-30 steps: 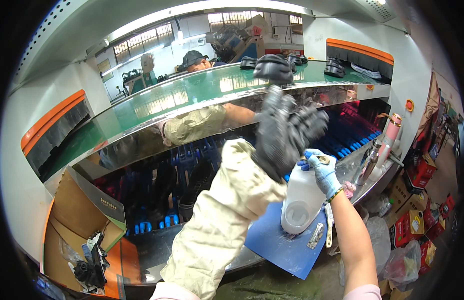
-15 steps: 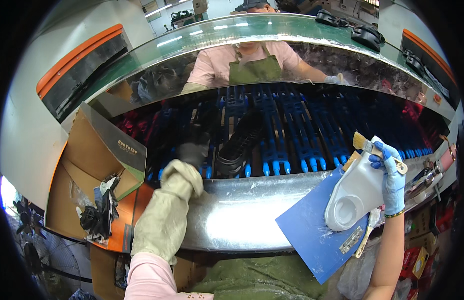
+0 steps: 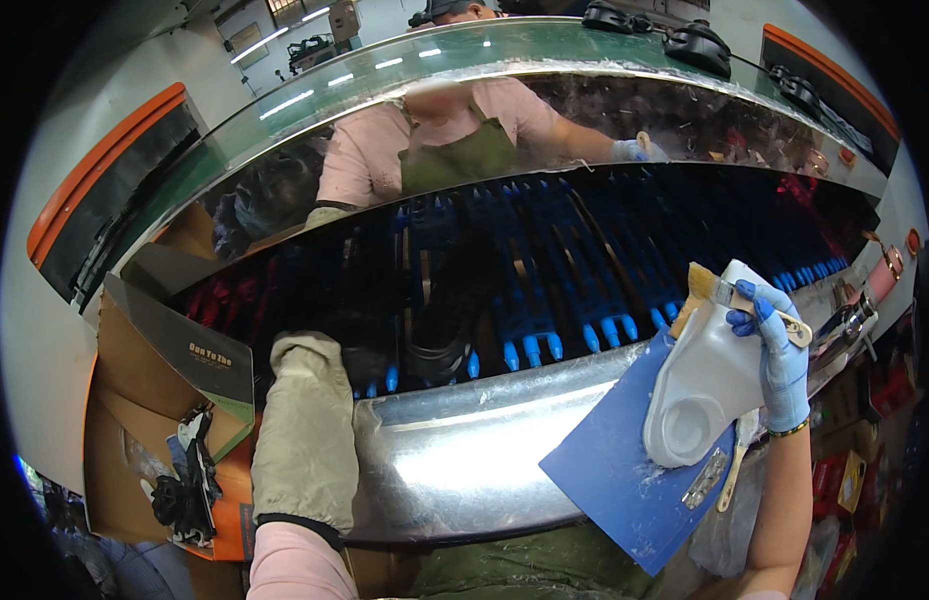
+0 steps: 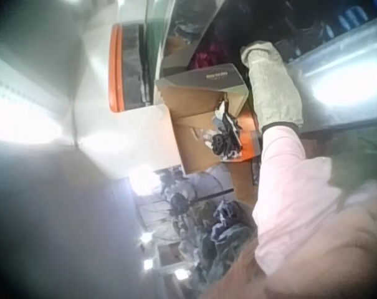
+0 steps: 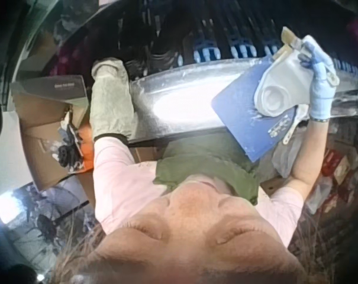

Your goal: The person applies a white adhesive to the soles of black shoes using a brush. They repeatedly dip the brush into a container and spread the glue across the tread patterns of multiple shoes on a conveyor belt.

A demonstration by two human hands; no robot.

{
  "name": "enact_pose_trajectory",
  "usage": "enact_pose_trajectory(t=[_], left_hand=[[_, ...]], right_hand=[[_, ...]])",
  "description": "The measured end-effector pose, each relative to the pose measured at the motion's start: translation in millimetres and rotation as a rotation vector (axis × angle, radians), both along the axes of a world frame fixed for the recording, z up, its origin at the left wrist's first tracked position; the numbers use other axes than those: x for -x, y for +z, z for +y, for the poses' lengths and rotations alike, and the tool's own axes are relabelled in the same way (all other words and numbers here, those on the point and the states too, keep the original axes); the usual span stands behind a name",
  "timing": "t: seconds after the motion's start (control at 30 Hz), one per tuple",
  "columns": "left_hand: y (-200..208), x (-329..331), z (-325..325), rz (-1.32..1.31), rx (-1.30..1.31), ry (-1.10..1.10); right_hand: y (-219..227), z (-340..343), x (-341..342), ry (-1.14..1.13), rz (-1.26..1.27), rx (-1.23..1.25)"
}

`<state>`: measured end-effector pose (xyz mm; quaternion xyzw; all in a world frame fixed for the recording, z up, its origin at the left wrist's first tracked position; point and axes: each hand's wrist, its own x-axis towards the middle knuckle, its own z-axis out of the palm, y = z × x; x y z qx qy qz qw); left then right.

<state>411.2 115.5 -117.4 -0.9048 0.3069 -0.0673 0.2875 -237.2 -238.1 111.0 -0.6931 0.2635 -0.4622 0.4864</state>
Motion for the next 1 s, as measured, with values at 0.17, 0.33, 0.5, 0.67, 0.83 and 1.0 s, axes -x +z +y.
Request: enact_pose_trajectory(t=[0.17, 0.33, 0.5, 0.67, 0.83, 1.0], left_hand=[[148.3, 126.3, -12.3, -0.061, -0.115, -0.119], [201.4, 231.5, -89.8, -0.14, -0.342, -0.363], [146.5, 211.3, -82.2, -0.017, -0.301, -0.38], [106.0, 185.9, -65.6, 0.135, -0.236, -0.414], [113.0, 176.5, -27.1, 0.388, -0.223, -0.496], [130.1, 174.5, 119.9, 0.794, -0.343, -0.644]], right_hand=[[-1.5, 1.9, -13.6, 0.051, -0.031, -0.003], [5.4, 5.4, -7.2, 0.035, 0.001, 0.007], [3.6, 3.1, -12.2, 0.077, -0.076, -0.023], [0.4, -8.6, -6.5, 0.117, -0.057, -0.004], [3.3, 0.4, -4.6, 0.097, -0.08, -0.013], [-2.2, -1.5, -6.6, 0.16, -0.121, -0.056]])
